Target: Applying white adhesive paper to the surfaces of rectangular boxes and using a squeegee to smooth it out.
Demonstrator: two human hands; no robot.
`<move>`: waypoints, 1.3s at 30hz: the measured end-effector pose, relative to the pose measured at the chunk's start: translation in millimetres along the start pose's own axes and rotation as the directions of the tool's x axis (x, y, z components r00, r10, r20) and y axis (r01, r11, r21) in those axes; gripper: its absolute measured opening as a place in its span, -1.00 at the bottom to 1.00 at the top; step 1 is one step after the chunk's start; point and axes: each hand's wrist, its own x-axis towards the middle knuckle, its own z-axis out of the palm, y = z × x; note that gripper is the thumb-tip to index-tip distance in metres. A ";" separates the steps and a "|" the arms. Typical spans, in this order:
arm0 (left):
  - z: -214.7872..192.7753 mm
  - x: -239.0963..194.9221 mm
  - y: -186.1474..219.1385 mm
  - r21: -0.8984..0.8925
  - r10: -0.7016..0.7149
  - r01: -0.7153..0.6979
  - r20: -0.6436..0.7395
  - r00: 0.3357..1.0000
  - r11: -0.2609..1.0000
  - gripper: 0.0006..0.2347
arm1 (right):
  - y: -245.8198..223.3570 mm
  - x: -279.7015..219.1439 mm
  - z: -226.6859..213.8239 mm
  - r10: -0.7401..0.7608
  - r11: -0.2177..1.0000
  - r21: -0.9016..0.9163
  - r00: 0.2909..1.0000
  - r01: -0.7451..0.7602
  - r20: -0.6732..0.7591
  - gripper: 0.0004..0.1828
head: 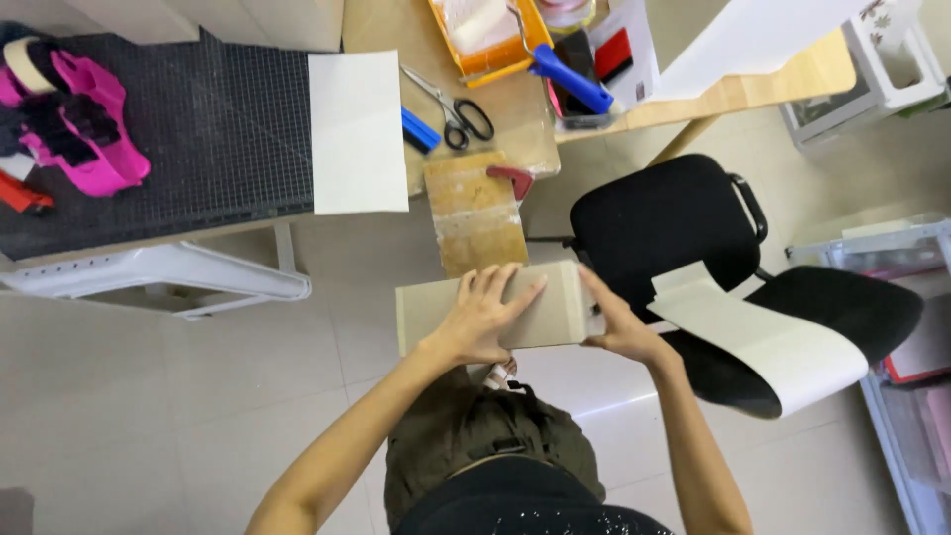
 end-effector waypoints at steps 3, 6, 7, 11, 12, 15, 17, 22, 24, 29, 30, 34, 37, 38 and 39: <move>64.7 36.8 -50.3 0.255 0.131 -0.089 -0.155 0.979 0.963 0.00 | 32.9 75.2 -11.5 -0.107 0.958 -0.276 0.987 0.071 -0.117 -0.14; 91.5 62.0 -88.4 0.344 0.197 -0.113 -0.221 0.955 0.932 0.00 | 15.6 163.2 -38.2 -0.285 0.825 -0.563 0.893 0.044 -0.349 -0.35; 95.4 66.4 -97.4 0.310 0.170 -0.105 -0.188 0.967 0.945 0.04 | 4.4 191.2 -46.6 -0.290 0.731 -0.677 0.858 -0.087 -0.423 -0.33; 68.6 67.5 -98.1 0.237 0.190 -0.161 -0.102 0.977 0.958 -0.12 | -12.1 303.6 -85.9 -0.202 0.578 -0.789 0.899 -0.210 -0.387 -0.24; 72.9 70.7 -102.9 0.185 0.206 -0.182 -0.119 0.971 0.966 -0.13 | -2.3 325.5 -94.2 -0.139 0.530 -0.820 0.932 -0.214 -0.334 -0.19; 84.0 82.1 -109.3 0.074 0.233 -0.225 -0.136 0.963 0.972 -0.15 | -16.9 342.1 -110.6 -0.018 0.561 -0.819 0.987 -0.122 -0.160 -0.16; 87.9 85.6 -108.8 0.011 0.244 -0.245 -0.129 0.961 0.970 -0.16 | -31.2 336.5 -111.3 0.028 0.643 -0.764 0.999 -0.041 -0.031 -0.17; 88.9 130.5 -131.9 -0.162 0.343 -0.352 -0.080 0.936 0.922 -0.22 | -41.6 342.0 -113.8 0.162 0.953 -0.261 0.986 -0.151 0.023 -0.28; 44.2 187.0 -168.7 0.099 0.270 -0.251 -0.381 0.884 0.963 -0.37 | -90.3 335.5 -117.5 0.120 0.903 -0.418 0.993 -0.100 0.021 -0.28; 14.6 264.7 -285.0 0.265 0.043 0.196 -0.689 0.723 0.944 -0.58 | -84.8 355.9 -103.6 0.221 0.937 -0.270 0.975 -0.223 -0.036 -0.35; 17.8 266.4 -294.8 0.305 0.035 0.232 -0.670 0.742 0.924 -0.65 | -85.9 365.1 -93.0 0.244 0.884 -0.376 0.960 -0.278 -0.137 -0.32; 27.8 274.4 -307.5 0.344 0.020 0.269 -0.648 0.761 0.900 -0.84 | -63.9 438.1 -62.7 0.244 0.647 -0.659 0.923 -0.383 -0.296 -0.33; 49.8 298.2 -305.8 0.314 0.005 0.273 -0.664 0.748 0.909 -0.90 | -77.9 459.1 -47.1 0.290 0.614 -0.675 0.912 -0.409 -0.290 -0.37; 37.7 296.2 -299.2 0.314 0.004 0.277 -0.667 0.745 0.908 -0.90 | -92.4 456.3 -46.0 0.286 0.614 -0.677 0.914 -0.405 -0.288 -0.37; 26.9 292.8 -290.7 0.310 -0.009 0.283 -0.659 0.752 0.908 -0.91 | -106.2 451.5 -44.3 0.296 0.605 -0.686 0.914 -0.404 -0.277 -0.39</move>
